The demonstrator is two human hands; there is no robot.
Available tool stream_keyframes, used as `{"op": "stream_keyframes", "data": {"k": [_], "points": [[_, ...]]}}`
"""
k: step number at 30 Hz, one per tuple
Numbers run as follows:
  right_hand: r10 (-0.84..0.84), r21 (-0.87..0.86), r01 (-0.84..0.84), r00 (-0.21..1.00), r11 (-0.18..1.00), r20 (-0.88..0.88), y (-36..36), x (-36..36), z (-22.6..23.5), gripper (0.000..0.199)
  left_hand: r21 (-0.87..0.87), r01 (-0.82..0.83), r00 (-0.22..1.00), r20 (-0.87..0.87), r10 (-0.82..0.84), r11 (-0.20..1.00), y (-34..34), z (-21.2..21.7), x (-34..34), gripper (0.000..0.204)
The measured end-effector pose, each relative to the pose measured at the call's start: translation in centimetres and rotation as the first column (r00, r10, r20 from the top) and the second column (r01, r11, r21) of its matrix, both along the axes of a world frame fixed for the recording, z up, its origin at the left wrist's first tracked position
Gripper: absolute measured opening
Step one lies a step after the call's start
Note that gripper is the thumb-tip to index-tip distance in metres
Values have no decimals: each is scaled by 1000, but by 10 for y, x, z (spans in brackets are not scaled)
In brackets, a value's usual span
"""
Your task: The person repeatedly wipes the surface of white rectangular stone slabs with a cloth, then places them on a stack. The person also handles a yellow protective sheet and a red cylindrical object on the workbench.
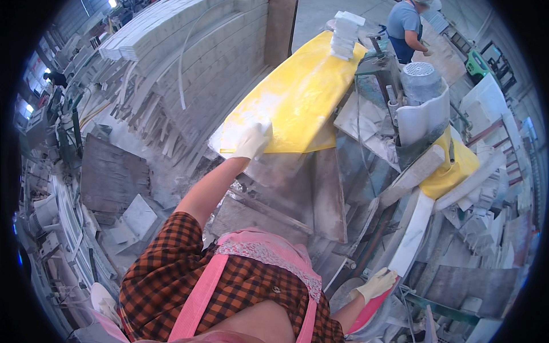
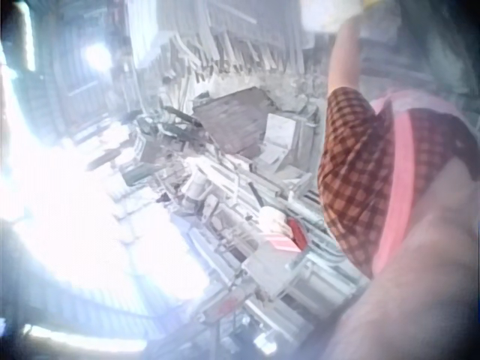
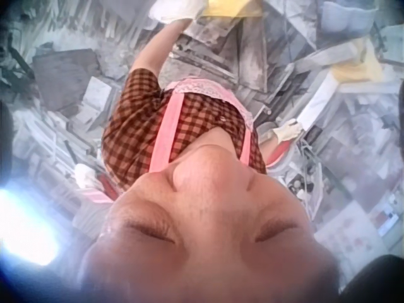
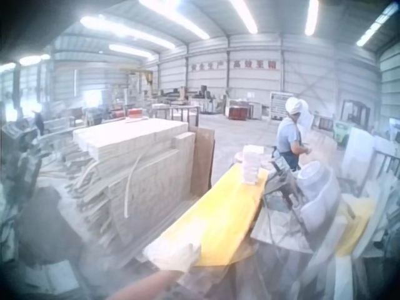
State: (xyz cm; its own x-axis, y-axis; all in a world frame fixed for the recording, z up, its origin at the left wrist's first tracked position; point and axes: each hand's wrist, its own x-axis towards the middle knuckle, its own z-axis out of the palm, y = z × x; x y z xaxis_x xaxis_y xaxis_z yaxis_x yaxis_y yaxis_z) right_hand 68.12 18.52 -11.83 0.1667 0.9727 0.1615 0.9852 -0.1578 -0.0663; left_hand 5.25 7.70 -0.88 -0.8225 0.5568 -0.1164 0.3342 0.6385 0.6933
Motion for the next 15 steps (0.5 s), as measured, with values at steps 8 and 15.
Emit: {"op": "stream_keyframes", "data": {"k": [8,15], "points": [[-52,-38,51,998,998,-24,-3,-16,18,66,114,5,987,-160,13,994,-2,-3,19,28],[-50,-125,53,998,991,32,8,-3,20,68,138,-52,994,-93,65,989,3,-8,14,17]]}}
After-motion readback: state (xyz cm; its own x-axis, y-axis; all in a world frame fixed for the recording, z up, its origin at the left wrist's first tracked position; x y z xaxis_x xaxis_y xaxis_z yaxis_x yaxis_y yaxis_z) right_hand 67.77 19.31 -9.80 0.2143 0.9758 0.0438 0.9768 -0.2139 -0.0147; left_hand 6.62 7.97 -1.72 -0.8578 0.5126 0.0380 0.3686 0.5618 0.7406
